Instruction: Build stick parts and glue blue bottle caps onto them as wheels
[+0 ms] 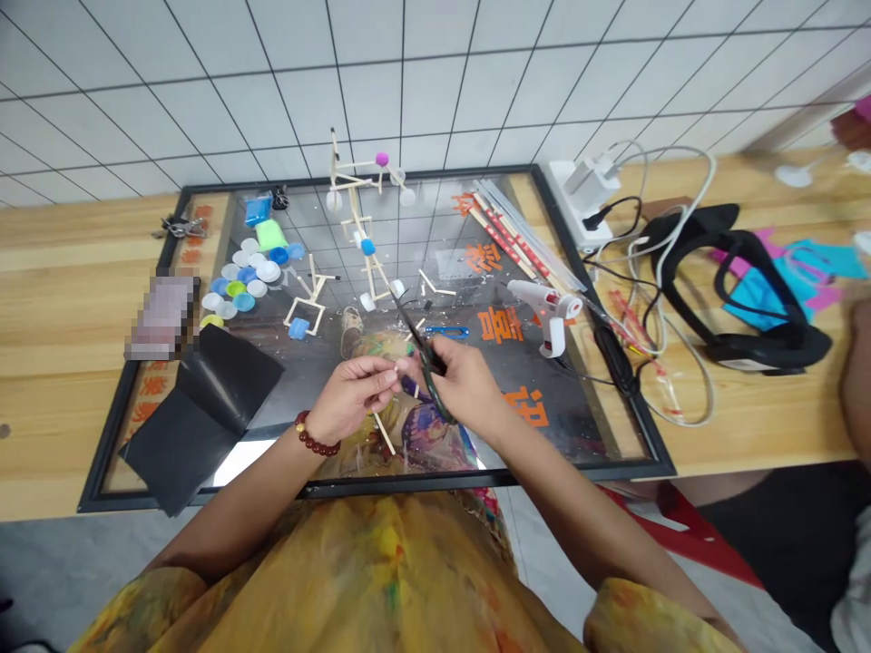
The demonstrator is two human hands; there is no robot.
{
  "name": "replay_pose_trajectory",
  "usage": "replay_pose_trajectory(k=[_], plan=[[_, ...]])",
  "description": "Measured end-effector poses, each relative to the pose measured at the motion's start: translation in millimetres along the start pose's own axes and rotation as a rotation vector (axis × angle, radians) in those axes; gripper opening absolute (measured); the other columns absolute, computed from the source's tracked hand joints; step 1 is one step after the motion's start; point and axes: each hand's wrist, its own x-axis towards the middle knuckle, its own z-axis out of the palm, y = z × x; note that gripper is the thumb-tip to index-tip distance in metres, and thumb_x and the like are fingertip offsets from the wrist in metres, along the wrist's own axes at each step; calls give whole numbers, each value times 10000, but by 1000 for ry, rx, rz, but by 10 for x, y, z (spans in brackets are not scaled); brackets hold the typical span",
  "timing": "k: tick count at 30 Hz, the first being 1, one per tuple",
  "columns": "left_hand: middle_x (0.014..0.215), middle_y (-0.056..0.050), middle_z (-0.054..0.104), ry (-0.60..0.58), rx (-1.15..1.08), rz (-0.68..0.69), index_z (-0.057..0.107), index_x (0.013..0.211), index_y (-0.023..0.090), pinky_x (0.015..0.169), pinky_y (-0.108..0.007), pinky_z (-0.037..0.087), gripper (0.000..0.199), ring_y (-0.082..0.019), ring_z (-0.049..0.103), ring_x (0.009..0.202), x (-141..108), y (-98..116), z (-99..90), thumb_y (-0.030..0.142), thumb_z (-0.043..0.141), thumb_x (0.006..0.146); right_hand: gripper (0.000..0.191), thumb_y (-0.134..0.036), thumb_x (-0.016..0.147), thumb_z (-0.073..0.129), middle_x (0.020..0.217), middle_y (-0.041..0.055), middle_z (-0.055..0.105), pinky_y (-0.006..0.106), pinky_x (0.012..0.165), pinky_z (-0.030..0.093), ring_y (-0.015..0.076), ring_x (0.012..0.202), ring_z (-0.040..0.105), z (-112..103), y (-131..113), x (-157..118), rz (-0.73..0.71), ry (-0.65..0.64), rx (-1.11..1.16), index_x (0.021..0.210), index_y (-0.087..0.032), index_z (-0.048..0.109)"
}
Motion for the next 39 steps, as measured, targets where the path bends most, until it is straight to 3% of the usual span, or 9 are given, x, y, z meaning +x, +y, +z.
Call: replay_pose_trajectory(k=[5, 10, 13, 18, 21, 24, 29, 33, 39], plan=[[589, 20, 616, -16, 156, 107, 703, 697, 133, 492, -200, 327, 395, -42, 443, 500, -3, -30, -27, 465, 895, 601, 489, -608, 752, 737, 585, -50, 446, 227, 526, 321, 96, 577, 390, 170, -36, 52, -34, -10, 120, 637, -190, 511], [635, 29, 605, -32, 211, 211, 699, 728, 142, 625, -230, 421, 354, -69, 502, 592, -31, -16, -21, 453, 863, 680, 493, -597, 647, 826, 512, -67, 460, 225, 467, 304, 77, 475, 392, 126, -76, 77, 132, -146, 433, 658, -188, 551], [644, 28, 596, -1, 193, 253, 694, 737, 146, 612, -223, 401, 356, -67, 487, 595, -39, -17, -16, 465, 846, 703, 483, -577, 625, 849, 468, -69, 466, 228, 453, 311, 81, 442, 402, 128, -112, 121, 174, -202, 527, 664, -189, 564], [538, 58, 471, 51, 40, 203, 666, 696, 144, 497, -200, 259, 386, -38, 348, 502, -29, 33, -13, 472, 865, 667, 479, -622, 678, 793, 487, -67, 460, 251, 487, 348, 97, 461, 421, 179, -107, 206, 83, -210, 542, 697, -203, 563], [564, 53, 471, 109, -40, 188, 705, 780, 141, 474, -197, 195, 386, -30, 314, 491, -22, 95, -15, 467, 869, 655, 489, -664, 719, 738, 587, -43, 503, 267, 546, 380, 119, 541, 464, 118, -87, 200, -4, -76, 332, 771, -207, 571], [583, 49, 463, 151, -52, 206, 751, 891, 137, 475, -198, 185, 429, -31, 310, 497, -10, 138, -30, 491, 851, 669, 510, -699, 744, 684, 647, -17, 525, 273, 567, 357, 137, 589, 471, -4, -66, 144, -81, -16, -102, 753, -214, 527], [653, 21, 579, 191, 114, 334, 760, 886, 174, 534, -218, 331, 346, -63, 407, 551, 9, 94, -76, 484, 798, 738, 512, -734, 833, 506, 708, 35, 568, 285, 573, 314, 179, 619, 508, -68, -34, 19, -127, -38, -615, 747, -232, 455], [864, -24, 699, 155, 356, 415, 748, 908, 202, 678, -251, 445, 236, -105, 536, 685, 7, 15, -124, 424, 704, 844, 491, -707, 884, 446, 728, 50, 591, 283, 576, 302, 189, 622, 528, -26, -32, -38, -149, -78, -727, 769, -231, 468], [849, -37, 693, 115, 544, 489, 732, 934, 198, 739, -273, 474, 248, -137, 589, 742, 15, -46, -148, 420, 626, 906, 478, -685, 902, 448, 708, 43, 602, 283, 576, 266, 192, 621, 539, -29, -25, -69, -182, -90, -776, 817, -218, 512]])
